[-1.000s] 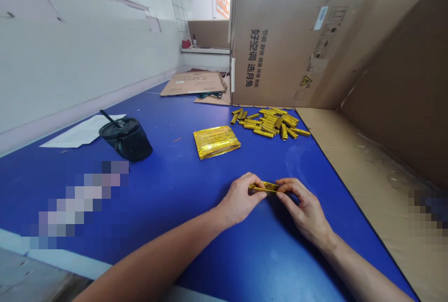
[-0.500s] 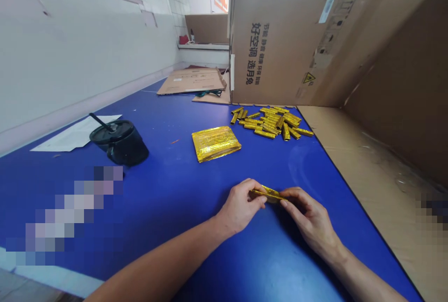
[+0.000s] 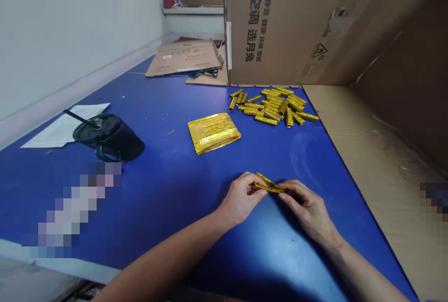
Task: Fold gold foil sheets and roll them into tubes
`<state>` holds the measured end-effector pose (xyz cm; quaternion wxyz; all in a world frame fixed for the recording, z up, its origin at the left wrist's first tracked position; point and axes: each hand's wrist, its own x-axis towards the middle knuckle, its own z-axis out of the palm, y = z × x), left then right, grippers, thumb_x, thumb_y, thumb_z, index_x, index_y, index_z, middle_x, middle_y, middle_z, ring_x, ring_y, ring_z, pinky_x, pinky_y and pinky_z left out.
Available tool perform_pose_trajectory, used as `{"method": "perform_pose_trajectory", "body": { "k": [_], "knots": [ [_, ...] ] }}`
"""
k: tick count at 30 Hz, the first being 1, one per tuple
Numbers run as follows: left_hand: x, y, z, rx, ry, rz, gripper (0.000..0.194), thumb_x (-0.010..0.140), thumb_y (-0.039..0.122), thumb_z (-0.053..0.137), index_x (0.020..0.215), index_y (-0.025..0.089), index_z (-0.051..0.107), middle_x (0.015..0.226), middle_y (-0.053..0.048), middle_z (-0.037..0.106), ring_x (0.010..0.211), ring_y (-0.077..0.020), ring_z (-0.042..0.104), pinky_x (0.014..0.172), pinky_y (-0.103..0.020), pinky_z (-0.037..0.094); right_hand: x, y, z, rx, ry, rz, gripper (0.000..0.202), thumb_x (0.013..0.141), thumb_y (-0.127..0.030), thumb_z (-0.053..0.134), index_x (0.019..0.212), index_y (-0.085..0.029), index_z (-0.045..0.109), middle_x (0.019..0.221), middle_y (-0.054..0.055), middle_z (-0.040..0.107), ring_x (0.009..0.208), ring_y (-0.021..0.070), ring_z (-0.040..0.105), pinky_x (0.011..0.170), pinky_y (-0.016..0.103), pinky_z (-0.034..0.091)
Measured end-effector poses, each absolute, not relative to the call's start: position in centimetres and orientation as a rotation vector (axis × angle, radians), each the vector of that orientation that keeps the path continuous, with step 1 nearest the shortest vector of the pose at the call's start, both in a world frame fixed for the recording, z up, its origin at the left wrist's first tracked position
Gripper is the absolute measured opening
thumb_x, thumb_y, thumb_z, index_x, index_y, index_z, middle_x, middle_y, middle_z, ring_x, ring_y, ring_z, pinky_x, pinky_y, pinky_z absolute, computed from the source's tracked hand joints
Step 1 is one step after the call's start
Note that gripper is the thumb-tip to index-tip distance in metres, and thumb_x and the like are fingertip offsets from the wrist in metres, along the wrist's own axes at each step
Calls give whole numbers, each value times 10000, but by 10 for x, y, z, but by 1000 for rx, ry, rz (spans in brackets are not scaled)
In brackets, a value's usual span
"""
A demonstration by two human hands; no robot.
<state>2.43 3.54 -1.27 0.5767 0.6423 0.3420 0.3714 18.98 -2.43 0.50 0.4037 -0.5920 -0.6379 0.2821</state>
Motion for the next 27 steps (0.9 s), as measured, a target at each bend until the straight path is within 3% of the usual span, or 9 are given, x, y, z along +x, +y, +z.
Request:
{"method": "perform_pose_trajectory", "body": {
  "k": [8,17,20,23,27],
  "knots": [
    [20,39,-5,1370,821,793,188,784,302,492,754,127,555,686,-18,583,635,-126,563,605,-238,447,189,-24,3,-1564,-1432,876,216,762,-349,539,908,-202,597,879,54,615,786,187,566,701,312,459],
    [29,38,-1,1160,1078,782,151,782,264,502,731,130,552,659,8,567,588,-109,559,564,-216,455,184,-24,16,-1663,-1362,988,410,713,-370,583,1074,-190,506,863,48,613,611,136,547,549,269,464],
    [33,41,2,1067,1116,694,143,793,242,506,739,117,550,697,-1,565,610,-115,564,544,-227,474,180,-24,22,-1685,-1399,975,320,717,-363,568,982,-186,549,819,40,607,627,142,550,578,286,462],
    [32,41,8,1015,1119,573,179,835,265,477,891,107,541,804,-26,568,659,-115,562,579,-263,483,178,-21,20,-1700,-1457,924,225,722,-376,550,815,-179,607,902,66,577,799,179,549,698,323,449],
    [22,35,13,1011,1113,457,255,850,297,457,1031,124,499,957,-59,543,777,-143,555,659,-316,478,180,-17,17,-1734,-1542,908,250,786,-377,487,804,-168,624,864,61,574,878,184,531,789,350,415]
  ]
}}
